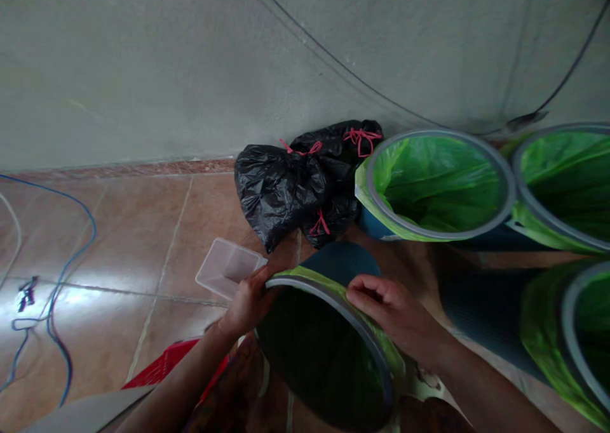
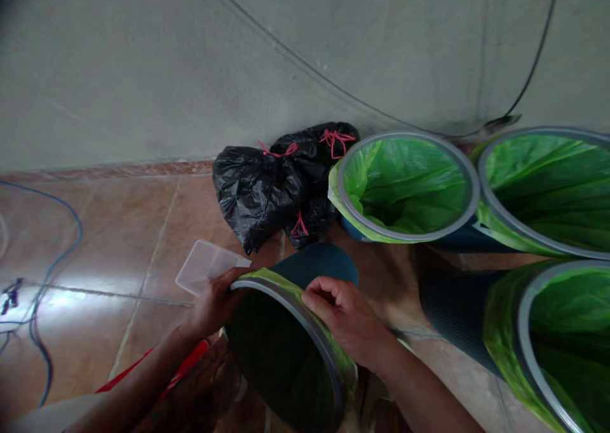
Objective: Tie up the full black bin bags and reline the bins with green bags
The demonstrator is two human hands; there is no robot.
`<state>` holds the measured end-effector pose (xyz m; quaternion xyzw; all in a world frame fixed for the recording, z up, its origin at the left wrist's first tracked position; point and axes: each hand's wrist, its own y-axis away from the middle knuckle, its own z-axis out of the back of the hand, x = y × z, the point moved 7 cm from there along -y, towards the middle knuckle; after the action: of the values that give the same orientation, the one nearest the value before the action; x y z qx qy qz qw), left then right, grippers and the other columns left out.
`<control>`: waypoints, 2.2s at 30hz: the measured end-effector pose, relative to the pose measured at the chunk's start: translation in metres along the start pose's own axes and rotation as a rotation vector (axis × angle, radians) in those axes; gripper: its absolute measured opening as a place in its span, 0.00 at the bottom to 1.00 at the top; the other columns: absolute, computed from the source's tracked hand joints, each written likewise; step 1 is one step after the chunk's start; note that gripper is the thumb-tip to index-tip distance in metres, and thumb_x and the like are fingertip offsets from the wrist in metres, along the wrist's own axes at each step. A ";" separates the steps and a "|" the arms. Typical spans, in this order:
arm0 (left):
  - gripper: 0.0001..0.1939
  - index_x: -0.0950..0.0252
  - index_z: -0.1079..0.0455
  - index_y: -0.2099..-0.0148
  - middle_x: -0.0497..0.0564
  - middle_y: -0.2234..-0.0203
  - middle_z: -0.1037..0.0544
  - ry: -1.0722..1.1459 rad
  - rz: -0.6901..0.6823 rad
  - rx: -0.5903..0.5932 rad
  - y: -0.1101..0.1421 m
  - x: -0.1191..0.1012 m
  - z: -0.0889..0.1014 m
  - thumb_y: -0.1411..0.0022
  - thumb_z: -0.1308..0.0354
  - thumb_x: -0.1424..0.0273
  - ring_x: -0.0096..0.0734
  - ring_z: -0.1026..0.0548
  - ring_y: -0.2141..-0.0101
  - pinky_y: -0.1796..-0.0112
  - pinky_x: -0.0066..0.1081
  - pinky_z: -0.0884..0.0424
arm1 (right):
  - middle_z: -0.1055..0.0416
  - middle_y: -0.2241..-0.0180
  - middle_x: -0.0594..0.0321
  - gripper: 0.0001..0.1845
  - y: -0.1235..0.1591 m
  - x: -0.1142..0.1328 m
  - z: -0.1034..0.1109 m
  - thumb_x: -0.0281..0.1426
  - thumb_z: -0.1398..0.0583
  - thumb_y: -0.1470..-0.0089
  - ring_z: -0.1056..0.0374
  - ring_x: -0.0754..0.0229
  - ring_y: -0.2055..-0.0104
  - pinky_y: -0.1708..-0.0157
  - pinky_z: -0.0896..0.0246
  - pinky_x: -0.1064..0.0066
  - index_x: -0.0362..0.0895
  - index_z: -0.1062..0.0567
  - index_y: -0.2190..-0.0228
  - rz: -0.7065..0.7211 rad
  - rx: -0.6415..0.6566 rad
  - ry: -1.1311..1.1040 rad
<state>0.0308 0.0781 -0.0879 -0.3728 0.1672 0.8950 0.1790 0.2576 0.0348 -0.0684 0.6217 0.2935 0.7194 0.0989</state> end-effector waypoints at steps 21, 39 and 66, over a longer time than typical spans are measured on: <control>0.09 0.64 0.29 0.57 0.53 0.64 0.27 0.111 -0.023 0.091 0.003 -0.003 -0.018 0.37 0.48 0.70 0.32 0.27 0.63 0.61 0.31 0.28 | 0.31 0.77 0.66 0.15 -0.003 0.008 0.000 0.41 0.44 0.45 0.37 0.62 0.72 0.73 0.47 0.72 0.45 0.26 0.76 -0.006 -0.034 0.137; 0.17 0.67 0.28 0.54 0.49 0.71 0.22 0.292 0.302 0.161 0.003 0.018 -0.033 0.39 0.46 0.60 0.32 0.26 0.71 0.71 0.28 0.29 | 0.24 0.60 0.58 0.19 0.008 -0.008 0.070 0.46 0.45 0.45 0.30 0.54 0.58 0.59 0.37 0.65 0.47 0.25 0.60 0.048 -0.549 0.137; 0.35 0.65 0.54 0.34 0.60 0.37 0.43 -0.265 -0.012 0.063 -0.033 -0.022 -0.049 0.41 0.46 0.72 0.44 0.44 0.37 0.39 0.46 0.44 | 0.39 0.42 0.45 0.31 -0.055 -0.005 -0.018 0.28 0.48 0.44 0.43 0.48 0.39 0.42 0.44 0.54 0.35 0.44 0.40 0.298 -0.351 0.714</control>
<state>0.0903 0.0817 -0.1102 -0.2467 0.1678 0.9296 0.2166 0.2287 0.0715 -0.1037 0.3429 0.0892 0.9351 -0.0098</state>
